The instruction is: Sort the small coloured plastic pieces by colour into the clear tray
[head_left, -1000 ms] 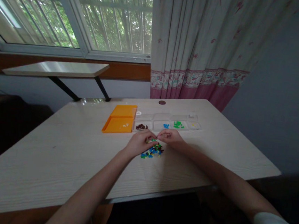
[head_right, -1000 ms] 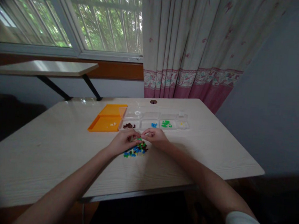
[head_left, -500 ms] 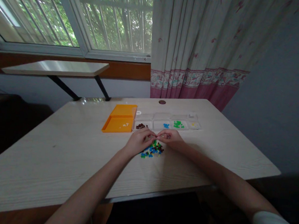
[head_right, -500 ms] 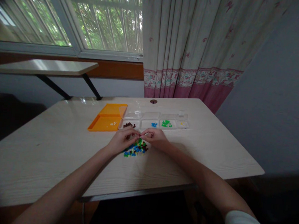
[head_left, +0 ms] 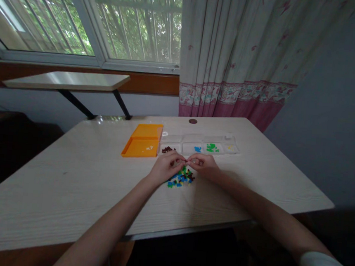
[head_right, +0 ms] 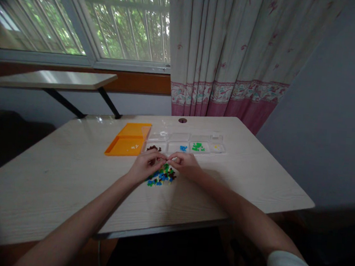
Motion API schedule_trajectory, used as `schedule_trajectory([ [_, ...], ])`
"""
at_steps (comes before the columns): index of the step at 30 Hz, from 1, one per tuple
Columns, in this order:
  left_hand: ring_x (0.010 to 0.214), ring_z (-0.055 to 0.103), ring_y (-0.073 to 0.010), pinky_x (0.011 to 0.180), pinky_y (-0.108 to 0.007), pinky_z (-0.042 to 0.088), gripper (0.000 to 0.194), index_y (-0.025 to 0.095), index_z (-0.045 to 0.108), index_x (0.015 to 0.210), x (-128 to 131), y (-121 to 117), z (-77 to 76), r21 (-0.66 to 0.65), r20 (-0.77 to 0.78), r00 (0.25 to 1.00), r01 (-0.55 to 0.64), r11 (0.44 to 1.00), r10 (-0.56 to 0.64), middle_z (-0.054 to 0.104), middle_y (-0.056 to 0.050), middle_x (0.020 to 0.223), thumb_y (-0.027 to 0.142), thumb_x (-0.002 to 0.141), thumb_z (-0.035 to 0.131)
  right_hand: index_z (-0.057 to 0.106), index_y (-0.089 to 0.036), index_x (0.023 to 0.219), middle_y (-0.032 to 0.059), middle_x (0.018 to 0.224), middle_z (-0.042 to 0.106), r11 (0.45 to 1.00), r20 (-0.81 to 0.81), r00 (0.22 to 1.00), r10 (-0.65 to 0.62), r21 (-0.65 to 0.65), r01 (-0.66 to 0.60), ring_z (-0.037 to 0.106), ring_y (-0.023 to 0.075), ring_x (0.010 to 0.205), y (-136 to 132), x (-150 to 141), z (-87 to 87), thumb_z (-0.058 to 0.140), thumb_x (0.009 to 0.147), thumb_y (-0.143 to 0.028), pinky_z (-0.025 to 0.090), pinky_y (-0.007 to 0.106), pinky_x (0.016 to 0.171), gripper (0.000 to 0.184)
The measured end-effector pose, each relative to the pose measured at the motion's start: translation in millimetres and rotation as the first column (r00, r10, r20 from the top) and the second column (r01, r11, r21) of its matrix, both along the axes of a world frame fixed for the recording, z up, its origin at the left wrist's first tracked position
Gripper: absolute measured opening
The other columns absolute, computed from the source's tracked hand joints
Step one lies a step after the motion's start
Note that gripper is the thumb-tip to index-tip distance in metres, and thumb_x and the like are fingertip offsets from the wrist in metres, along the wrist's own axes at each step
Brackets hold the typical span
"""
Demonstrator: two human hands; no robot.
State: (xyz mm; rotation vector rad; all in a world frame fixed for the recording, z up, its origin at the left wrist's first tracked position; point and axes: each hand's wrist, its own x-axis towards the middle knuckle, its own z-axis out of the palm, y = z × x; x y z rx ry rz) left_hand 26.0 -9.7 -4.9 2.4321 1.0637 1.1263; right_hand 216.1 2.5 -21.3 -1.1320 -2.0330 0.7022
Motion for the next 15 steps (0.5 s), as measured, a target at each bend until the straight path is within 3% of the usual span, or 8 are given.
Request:
schedule_trajectory([
  [6, 0.057, 0.048, -0.0088, 0.051, -0.020, 0.039, 0.012, 0.017, 0.062, 0.087, -4.9, 1.0, 0.7, 0.032, 0.083, 0.992, -0.095, 0.995, 0.092, 0.058, -0.002, 0.075, 0.023, 0.078, 0.055, 0.067, -0.020, 0.091, -0.0040, 0.051, 0.053, 0.998, 0.221, 0.975, 0.031, 0.047, -0.043, 0.042, 0.0069, 0.045, 3.0, 7.1, 1.4, 0.053, 0.079, -0.036, 0.029, 0.017, 0.047, 0.025],
  [11, 0.059, 0.049, -0.0095, 0.054, -0.021, 0.040, 0.013, 0.017, 0.063, 0.085, -9.1, -0.3, 7.4, 0.097, 0.191, 0.955, -0.248, 0.964, 0.226, 0.060, -0.003, 0.075, 0.025, 0.080, 0.055, 0.064, -0.026, 0.105, 0.0013, 0.087, 0.069, 0.979, 0.431, 0.893, 0.127, 0.088, -0.182, 0.060, 0.0122, 0.073, 3.6, 13.1, 2.5, 0.043, 0.085, -0.029, 0.039, 0.021, 0.065, 0.029],
  [15, 0.060, 0.050, -0.0099, 0.056, -0.021, 0.041, 0.014, 0.016, 0.063, 0.086, -8.9, -1.8, 10.0, 0.098, 0.229, 0.947, -0.254, 0.962, 0.226, 0.061, -0.004, 0.078, 0.026, 0.081, 0.055, 0.059, -0.029, 0.113, 0.0015, 0.094, 0.069, 0.975, 0.546, 0.827, 0.135, 0.076, -0.209, 0.062, 0.0143, 0.078, 1.7, 11.4, 4.9, 0.041, 0.085, -0.029, 0.040, 0.022, 0.067, 0.033],
])
